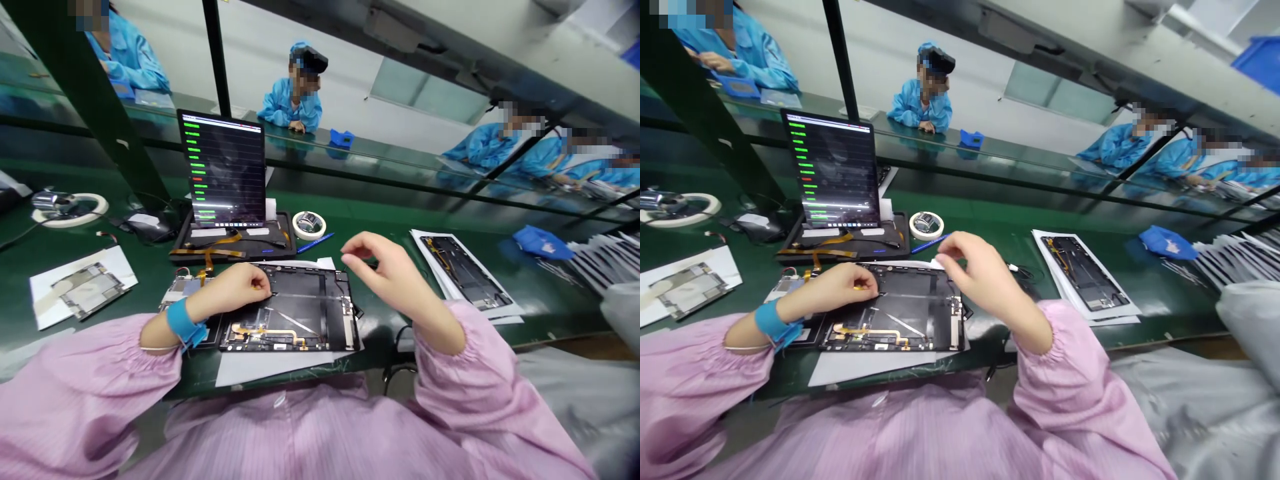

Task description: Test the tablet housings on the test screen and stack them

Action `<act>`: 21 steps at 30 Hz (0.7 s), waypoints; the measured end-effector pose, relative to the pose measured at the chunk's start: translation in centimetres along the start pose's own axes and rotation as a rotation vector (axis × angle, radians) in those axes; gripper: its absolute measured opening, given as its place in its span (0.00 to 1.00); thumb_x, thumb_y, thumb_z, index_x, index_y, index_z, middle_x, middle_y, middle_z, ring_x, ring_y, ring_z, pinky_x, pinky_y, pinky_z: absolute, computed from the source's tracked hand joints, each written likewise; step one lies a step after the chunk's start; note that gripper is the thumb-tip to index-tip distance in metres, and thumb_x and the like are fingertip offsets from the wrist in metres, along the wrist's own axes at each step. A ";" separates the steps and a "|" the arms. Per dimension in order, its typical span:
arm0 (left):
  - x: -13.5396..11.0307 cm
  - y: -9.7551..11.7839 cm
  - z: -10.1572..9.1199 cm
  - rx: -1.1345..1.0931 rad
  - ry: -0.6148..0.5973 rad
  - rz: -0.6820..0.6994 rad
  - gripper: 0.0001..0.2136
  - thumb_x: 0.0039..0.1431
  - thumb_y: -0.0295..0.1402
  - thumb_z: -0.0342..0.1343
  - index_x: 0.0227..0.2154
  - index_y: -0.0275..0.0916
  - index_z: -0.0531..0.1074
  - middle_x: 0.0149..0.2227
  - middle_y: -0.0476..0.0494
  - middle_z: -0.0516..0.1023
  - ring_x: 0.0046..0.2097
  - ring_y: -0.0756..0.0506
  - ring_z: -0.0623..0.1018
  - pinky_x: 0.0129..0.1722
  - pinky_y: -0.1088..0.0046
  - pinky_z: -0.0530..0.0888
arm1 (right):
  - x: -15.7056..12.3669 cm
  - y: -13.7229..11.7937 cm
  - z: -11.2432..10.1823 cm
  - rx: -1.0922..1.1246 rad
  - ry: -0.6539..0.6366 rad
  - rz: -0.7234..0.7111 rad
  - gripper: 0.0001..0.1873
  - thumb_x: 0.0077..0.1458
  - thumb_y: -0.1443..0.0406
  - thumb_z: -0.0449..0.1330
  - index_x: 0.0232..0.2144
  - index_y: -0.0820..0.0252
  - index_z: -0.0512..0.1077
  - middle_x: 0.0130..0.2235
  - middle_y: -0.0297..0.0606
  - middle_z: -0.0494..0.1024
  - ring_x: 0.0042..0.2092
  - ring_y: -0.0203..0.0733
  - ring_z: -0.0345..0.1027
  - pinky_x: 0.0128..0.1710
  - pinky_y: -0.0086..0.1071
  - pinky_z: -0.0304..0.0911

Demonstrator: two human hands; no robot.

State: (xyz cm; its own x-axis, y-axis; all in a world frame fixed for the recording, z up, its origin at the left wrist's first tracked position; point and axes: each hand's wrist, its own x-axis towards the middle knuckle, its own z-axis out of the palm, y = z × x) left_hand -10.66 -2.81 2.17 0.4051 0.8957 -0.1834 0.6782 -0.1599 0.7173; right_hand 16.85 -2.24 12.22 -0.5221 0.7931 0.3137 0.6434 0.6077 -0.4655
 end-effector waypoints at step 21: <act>4.9 3.2 2.3 0.645 0.243 0.073 0.12 0.62 0.38 0.49 0.33 0.38 0.73 0.38 0.42 0.75 0.36 0.44 0.76 0.32 0.73 0.67 | 1.8 11.8 5.0 0.015 -0.170 0.461 0.19 0.45 0.74 0.60 0.42 0.65 0.65 0.27 0.29 0.72 0.30 0.34 0.66 0.31 0.27 0.58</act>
State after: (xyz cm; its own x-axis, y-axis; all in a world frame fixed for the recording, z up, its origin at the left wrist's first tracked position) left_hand -5.09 0.12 2.03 0.3656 0.9288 0.0601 0.9141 -0.3705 0.1649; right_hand 20.72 6.17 3.09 -0.2696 0.9606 -0.0671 0.8218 0.1932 -0.5360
